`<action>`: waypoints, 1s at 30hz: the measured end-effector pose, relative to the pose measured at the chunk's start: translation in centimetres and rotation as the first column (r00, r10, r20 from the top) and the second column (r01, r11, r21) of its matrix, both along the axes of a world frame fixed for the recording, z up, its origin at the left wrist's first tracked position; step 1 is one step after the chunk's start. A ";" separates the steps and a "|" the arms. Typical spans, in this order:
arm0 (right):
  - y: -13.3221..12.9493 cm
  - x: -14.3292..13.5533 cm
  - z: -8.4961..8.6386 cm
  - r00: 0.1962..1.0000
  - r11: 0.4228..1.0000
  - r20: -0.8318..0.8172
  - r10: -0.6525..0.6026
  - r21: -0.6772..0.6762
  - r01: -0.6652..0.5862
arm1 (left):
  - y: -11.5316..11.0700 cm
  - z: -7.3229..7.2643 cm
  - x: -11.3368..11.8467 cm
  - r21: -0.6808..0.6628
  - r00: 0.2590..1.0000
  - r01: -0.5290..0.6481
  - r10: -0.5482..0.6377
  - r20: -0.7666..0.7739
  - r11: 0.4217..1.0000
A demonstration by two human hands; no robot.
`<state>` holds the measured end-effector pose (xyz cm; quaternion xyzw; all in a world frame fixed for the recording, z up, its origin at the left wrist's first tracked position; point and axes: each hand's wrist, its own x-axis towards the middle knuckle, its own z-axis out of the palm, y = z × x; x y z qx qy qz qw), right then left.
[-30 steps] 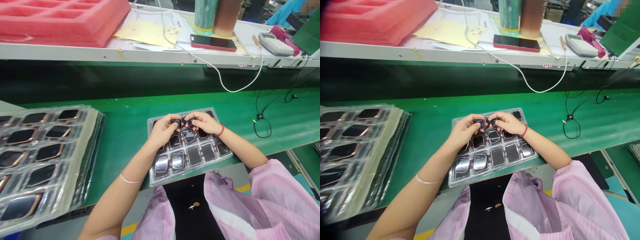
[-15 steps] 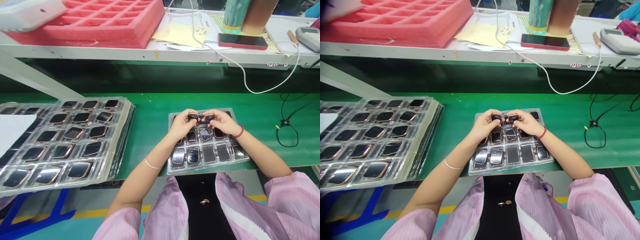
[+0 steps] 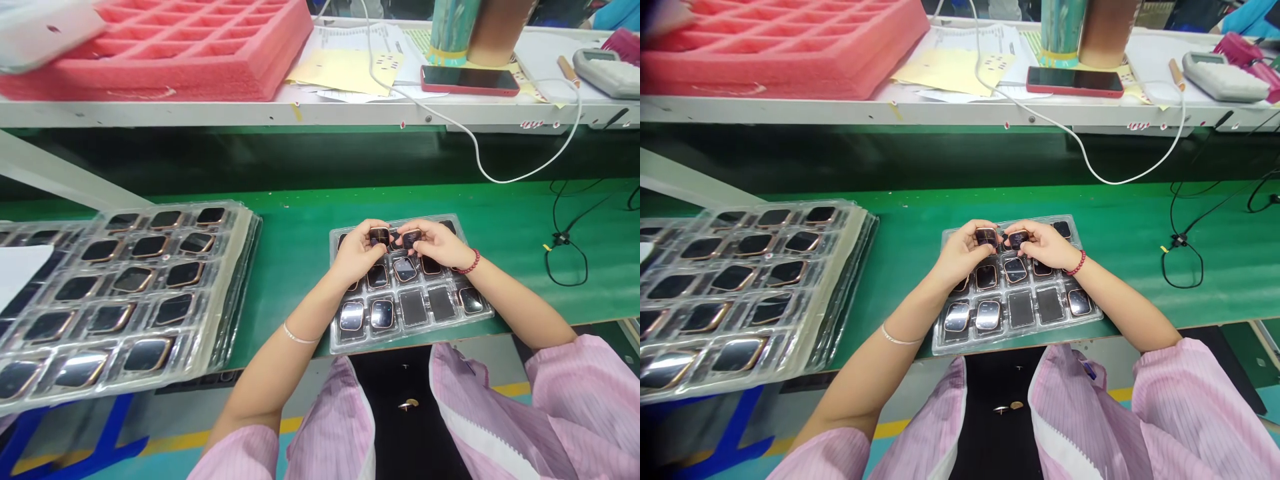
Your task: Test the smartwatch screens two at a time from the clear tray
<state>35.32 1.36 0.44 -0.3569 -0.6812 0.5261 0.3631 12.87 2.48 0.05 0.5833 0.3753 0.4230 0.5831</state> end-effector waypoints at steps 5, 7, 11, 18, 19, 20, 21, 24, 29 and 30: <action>0.1 0.0 -0.1 1.000 1.000 0.003 -0.001 0.007 0.001 | 0.1 0.0 0.0 0.001 1.000 0.012 -0.012 -0.011 1.000; 0.1 -0.1 -0.2 1.000 0.998 -0.008 0.015 0.059 -0.014 | 0.1 0.0 -0.1 0.007 1.000 0.020 -0.020 -0.006 1.000; 0.1 -0.2 -0.2 0.999 0.995 -0.003 0.049 0.091 -0.049 | 0.1 0.1 -0.1 -0.002 1.000 0.017 -0.017 0.005 1.000; 0.2 0.0 -0.2 1.000 0.999 -0.007 0.030 0.011 -0.030 | 0.0 0.2 -0.1 0.011 1.000 0.023 -0.023 -0.008 1.000; 0.2 0.0 -0.3 0.999 0.999 -0.016 0.040 0.037 -0.039 | 0.0 0.1 -0.1 0.016 1.000 0.024 -0.024 -0.010 1.000; 0.2 -0.1 -0.2 0.998 0.997 -0.025 0.049 0.057 -0.048 | 0.1 0.0 -0.1 0.019 1.000 0.023 -0.023 -0.009 1.000; 0.2 -0.1 -0.2 0.998 0.996 -0.030 0.055 0.070 -0.053 | 0.1 -0.1 -0.1 0.018 1.000 0.020 -0.020 -0.005 1.000; 0.2 -0.1 0.0 0.999 0.999 -0.022 0.041 0.031 -0.040 | 0.3 -0.5 0.0 0.001 1.000 0.001 -0.001 0.013 1.000; 0.4 0.1 0.1 0.998 0.994 -0.048 -0.036 -0.106 0.030 | 0.4 -0.7 -0.1 -0.016 0.999 0.022 -0.021 0.026 1.000; 0.5 0.1 0.1 0.997 0.993 -0.060 -0.038 -0.118 0.031 | 0.5 -0.7 -0.1 -0.015 0.999 0.028 -0.027 0.031 1.000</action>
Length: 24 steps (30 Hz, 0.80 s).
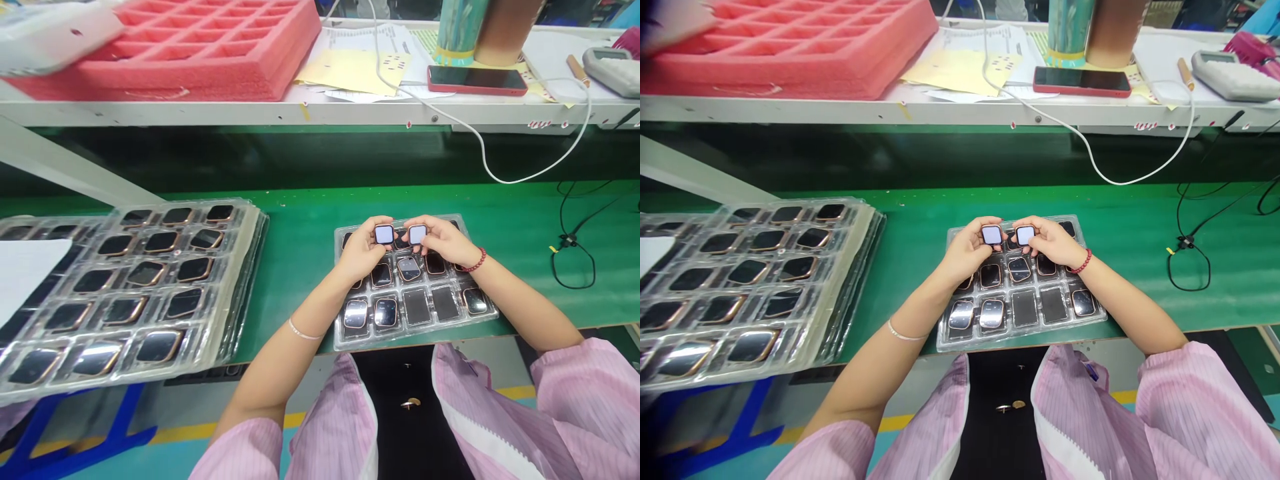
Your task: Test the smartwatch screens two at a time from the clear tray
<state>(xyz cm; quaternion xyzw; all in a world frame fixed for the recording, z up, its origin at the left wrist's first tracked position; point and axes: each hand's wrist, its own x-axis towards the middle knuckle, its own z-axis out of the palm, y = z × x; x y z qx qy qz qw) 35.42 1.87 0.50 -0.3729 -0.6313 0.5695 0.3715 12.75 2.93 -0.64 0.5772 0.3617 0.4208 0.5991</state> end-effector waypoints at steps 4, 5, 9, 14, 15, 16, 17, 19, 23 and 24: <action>0.2 0.1 -0.1 1.000 1.000 -0.026 0.007 -0.020 -0.008 | 0.0 0.1 -0.1 0.007 1.000 0.014 -0.014 0.003 1.000; 0.2 0.1 -0.1 1.000 1.000 -0.028 0.007 -0.021 -0.008 | 0.0 0.1 -0.1 0.007 1.000 0.017 -0.017 0.001 1.000; 0.1 0.1 0.1 1.000 1.000 -0.024 0.016 -0.003 -0.016 | 0.0 0.1 0.0 0.006 1.000 -0.002 0.002 -0.010 1.000; -0.2 0.1 0.2 0.999 0.997 0.021 0.038 0.062 -0.039 | -0.1 0.1 0.0 0.025 1.000 -0.022 0.023 -0.005 0.999; -0.2 0.0 0.2 0.999 0.997 0.026 0.033 0.065 -0.035 | -0.1 0.1 0.0 0.027 1.000 -0.025 0.025 -0.004 0.999; -0.2 0.0 0.1 0.999 0.998 0.028 0.024 0.061 -0.026 | 0.0 0.1 0.0 0.028 1.000 -0.027 0.027 -0.005 0.999; -0.2 0.0 0.0 0.999 0.998 0.029 0.016 0.054 -0.017 | 0.0 0.0 0.0 0.028 1.000 -0.027 0.027 -0.007 0.999; -0.2 0.0 -0.1 1.000 0.999 0.028 0.008 0.049 -0.009 | 0.0 0.0 0.0 0.027 1.000 -0.013 0.013 -0.006 1.000; -0.3 0.0 -0.1 0.999 0.996 0.019 0.032 0.081 -0.033 | -0.1 0.0 0.0 0.040 1.000 -0.006 0.006 -0.005 0.999; -0.4 0.0 -0.1 0.999 0.996 0.017 0.039 0.084 -0.040 | -0.1 0.0 0.0 0.046 1.000 -0.016 0.017 -0.013 0.999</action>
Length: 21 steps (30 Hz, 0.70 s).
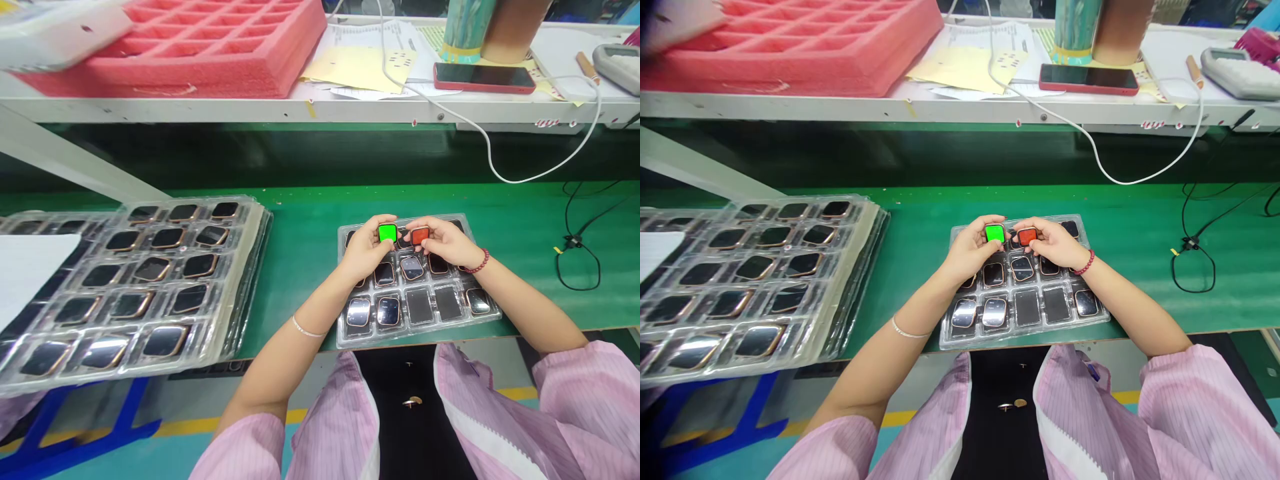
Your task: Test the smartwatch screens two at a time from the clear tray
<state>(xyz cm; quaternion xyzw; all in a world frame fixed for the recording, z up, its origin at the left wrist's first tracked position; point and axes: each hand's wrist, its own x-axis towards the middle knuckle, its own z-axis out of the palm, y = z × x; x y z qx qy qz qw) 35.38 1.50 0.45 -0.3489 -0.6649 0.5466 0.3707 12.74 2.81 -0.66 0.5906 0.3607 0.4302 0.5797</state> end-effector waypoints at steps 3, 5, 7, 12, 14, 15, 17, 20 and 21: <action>0.0 0.0 0.2 1.000 1.000 -0.003 0.001 -0.012 -0.001 | 0.0 0.0 0.0 0.003 1.000 -0.020 0.020 -0.021 1.000; 0.0 0.0 0.2 1.000 1.000 0.011 -0.016 -0.022 0.016 | 0.0 0.0 0.0 -0.002 1.000 -0.007 0.007 -0.016 1.000; 0.1 0.0 0.2 0.999 0.999 0.023 -0.025 -0.020 0.025 | 0.0 0.0 0.0 0.001 1.000 0.003 -0.003 -0.013 1.000; 0.0 -0.1 0.0 0.999 0.998 -0.014 0.032 0.048 -0.031 | -0.1 0.2 0.0 -0.004 0.998 -0.036 0.036 -0.045 0.999; 0.0 -0.1 0.0 0.999 0.997 -0.006 0.041 0.059 -0.041 | -0.2 0.2 0.0 -0.012 0.999 -0.032 0.032 -0.040 0.999; 0.0 0.0 -0.1 0.999 0.998 0.005 0.035 0.050 -0.036 | -0.2 0.3 0.0 -0.015 0.999 -0.027 0.027 -0.036 1.000; 0.1 0.0 -0.1 0.999 1.000 0.027 0.020 0.019 -0.020 | -0.2 0.3 0.0 -0.018 0.999 -0.020 0.019 -0.035 1.000; 0.1 0.1 -0.1 1.000 1.000 0.022 0.021 0.022 -0.022 | -0.2 0.3 0.1 -0.015 0.999 -0.024 0.023 -0.049 1.000; 0.1 0.0 0.0 1.000 0.999 0.010 0.028 0.036 -0.029 | -0.2 0.3 0.1 -0.012 0.998 -0.029 0.028 -0.055 1.000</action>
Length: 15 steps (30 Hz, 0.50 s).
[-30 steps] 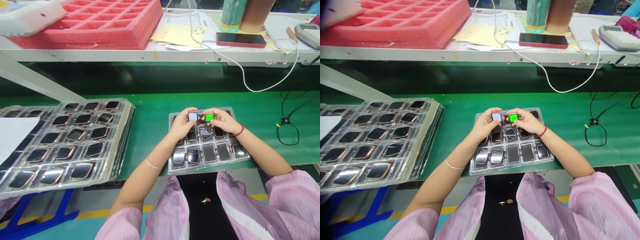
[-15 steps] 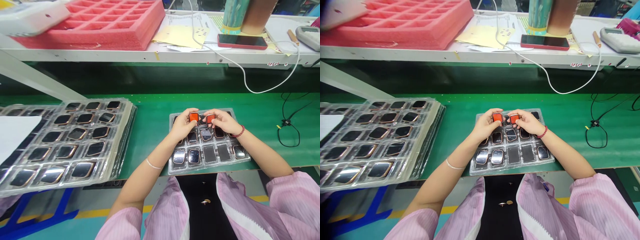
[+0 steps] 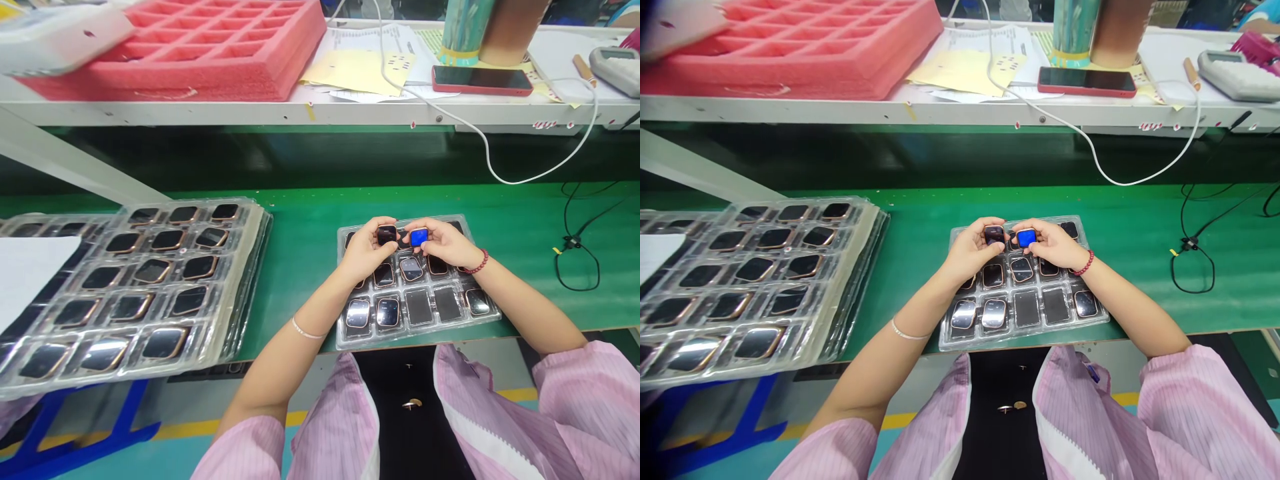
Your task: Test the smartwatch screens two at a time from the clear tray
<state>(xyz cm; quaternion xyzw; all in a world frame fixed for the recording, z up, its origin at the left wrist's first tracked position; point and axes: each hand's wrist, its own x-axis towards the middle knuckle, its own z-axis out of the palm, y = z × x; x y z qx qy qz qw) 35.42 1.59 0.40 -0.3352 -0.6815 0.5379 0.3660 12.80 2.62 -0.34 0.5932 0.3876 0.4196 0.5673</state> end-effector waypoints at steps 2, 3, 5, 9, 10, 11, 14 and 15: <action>0.0 0.0 0.1 1.000 1.000 -0.012 0.008 0.011 -0.008 | 0.0 0.0 0.0 0.003 1.000 -0.003 0.003 0.000 1.000; 0.0 -0.1 0.2 1.000 1.000 -0.009 0.006 0.003 -0.006 | 0.0 0.1 0.0 0.002 1.000 0.001 -0.001 0.005 1.000; 0.0 0.0 0.2 1.000 1.000 0.005 -0.006 -0.030 0.006 | 0.0 0.1 0.0 -0.002 1.000 0.015 -0.015 0.018 1.000; 0.0 0.0 0.2 1.000 0.999 -0.015 0.002 -0.034 -0.003 | 0.1 0.0 0.0 0.022 0.999 0.015 -0.015 0.032 1.000; 0.0 0.0 0.2 1.000 0.999 -0.023 0.011 -0.032 -0.012 | 0.1 0.0 0.0 0.027 0.999 0.012 -0.013 0.036 1.000; 0.0 0.0 0.2 0.999 0.999 -0.030 0.014 -0.034 -0.015 | 0.1 -0.1 -0.1 0.030 0.999 0.012 -0.013 0.040 0.999; 0.0 -0.1 0.2 0.999 0.997 -0.032 -0.003 -0.071 0.001 | 0.2 -0.2 -0.1 0.021 0.999 0.029 -0.030 0.043 0.999; 0.0 -0.1 0.2 1.000 0.996 -0.028 -0.013 -0.086 0.011 | 0.2 -0.2 -0.1 0.018 0.999 0.031 -0.032 0.042 0.999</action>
